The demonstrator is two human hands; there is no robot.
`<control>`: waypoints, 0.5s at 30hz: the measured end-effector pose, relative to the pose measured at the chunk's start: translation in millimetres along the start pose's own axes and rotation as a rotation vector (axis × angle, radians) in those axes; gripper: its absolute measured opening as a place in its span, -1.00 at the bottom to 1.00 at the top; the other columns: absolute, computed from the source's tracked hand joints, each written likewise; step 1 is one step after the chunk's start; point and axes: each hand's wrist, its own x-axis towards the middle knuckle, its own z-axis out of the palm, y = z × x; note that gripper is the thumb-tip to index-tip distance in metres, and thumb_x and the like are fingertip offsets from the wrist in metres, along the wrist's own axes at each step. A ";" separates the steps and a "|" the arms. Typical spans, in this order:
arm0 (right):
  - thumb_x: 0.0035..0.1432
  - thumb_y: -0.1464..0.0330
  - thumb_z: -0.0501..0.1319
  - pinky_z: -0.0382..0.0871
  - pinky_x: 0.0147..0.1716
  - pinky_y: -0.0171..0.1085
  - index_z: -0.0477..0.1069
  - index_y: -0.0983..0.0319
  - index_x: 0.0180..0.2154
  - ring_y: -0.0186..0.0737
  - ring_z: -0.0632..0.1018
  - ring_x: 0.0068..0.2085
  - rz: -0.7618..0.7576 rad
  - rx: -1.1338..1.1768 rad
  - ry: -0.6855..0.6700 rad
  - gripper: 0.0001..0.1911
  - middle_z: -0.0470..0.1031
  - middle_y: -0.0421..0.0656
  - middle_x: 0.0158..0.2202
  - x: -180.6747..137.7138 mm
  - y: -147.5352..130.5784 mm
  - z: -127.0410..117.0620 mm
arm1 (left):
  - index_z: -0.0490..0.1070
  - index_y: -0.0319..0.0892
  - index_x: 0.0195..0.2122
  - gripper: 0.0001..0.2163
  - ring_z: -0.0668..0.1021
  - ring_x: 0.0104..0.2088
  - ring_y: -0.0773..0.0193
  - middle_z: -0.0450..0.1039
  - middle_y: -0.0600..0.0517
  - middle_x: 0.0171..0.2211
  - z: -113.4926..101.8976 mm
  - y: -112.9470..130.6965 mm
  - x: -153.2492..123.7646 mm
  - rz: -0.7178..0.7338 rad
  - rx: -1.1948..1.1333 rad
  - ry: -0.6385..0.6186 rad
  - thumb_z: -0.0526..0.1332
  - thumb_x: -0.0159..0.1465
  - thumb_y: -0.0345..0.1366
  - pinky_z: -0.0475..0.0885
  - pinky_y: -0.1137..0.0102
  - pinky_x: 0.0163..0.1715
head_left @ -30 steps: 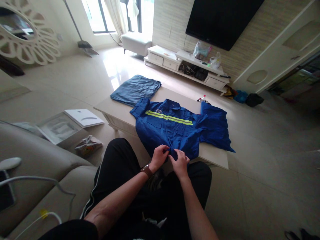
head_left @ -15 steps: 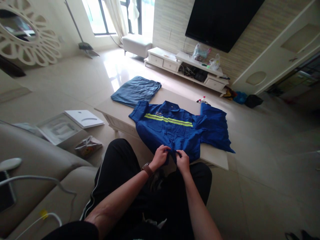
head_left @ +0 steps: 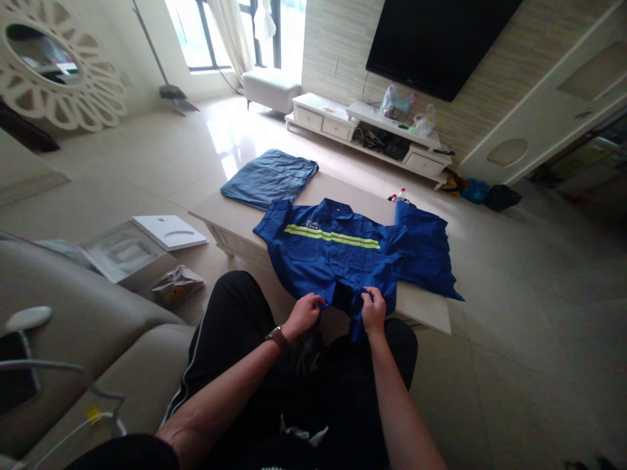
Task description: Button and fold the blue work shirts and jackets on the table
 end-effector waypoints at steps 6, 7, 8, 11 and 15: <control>0.10 0.18 0.16 0.22 -0.35 -0.29 0.43 0.20 -0.40 -0.25 0.33 -0.41 0.069 0.203 -0.264 -0.77 0.34 -0.27 -0.49 -24.3 -24.9 -12.9 | 0.46 -0.15 -0.09 -0.73 0.47 -0.30 0.28 0.44 0.07 -0.28 13.1 0.3 6.0 -0.125 -0.082 0.073 0.34 0.17 -0.34 0.36 0.41 -0.28; 0.10 0.18 0.17 0.21 -0.36 -0.29 0.43 0.20 -0.40 -0.25 0.33 -0.41 0.069 0.218 -0.297 -0.78 0.34 -0.27 -0.49 -27.7 -29.9 -13.7 | 0.43 -0.15 -0.10 -0.72 0.47 -0.29 0.29 0.44 0.07 -0.26 16.0 5.5 11.1 -0.118 -0.098 0.123 0.37 0.18 -0.29 0.36 0.42 -0.27; 0.10 0.19 0.17 0.20 -0.36 -0.29 0.43 0.21 -0.41 -0.26 0.33 -0.40 0.070 0.230 -0.322 -0.78 0.33 -0.27 -0.49 -30.4 -34.4 -14.5 | 0.41 -0.15 -0.12 -0.71 0.46 -0.28 0.29 0.43 0.06 -0.24 18.6 11.2 16.9 -0.106 -0.099 0.165 0.39 0.17 -0.25 0.36 0.42 -0.27; 0.08 0.18 0.18 0.19 -0.36 -0.29 0.42 0.21 -0.40 -0.26 0.32 -0.40 0.078 0.251 -0.343 -0.77 0.32 -0.27 -0.49 -33.3 -40.4 -18.7 | 0.37 -0.14 -0.23 -0.78 0.44 -0.29 0.29 0.43 0.06 -0.26 22.9 26.3 35.1 -0.077 -0.057 0.237 0.38 0.18 -0.29 0.32 0.42 -0.28; 0.07 0.14 0.18 0.26 -0.28 -0.27 0.39 0.20 -0.40 -0.22 0.36 -0.35 0.111 0.220 -0.208 -0.75 0.36 -0.24 -0.46 -27.1 -25.8 -29.1 | 0.40 -0.16 -0.31 -0.93 0.44 -0.38 0.33 0.45 0.08 -0.38 19.9 34.1 48.9 -0.069 -0.114 0.240 0.23 0.25 -0.46 0.30 0.43 -0.30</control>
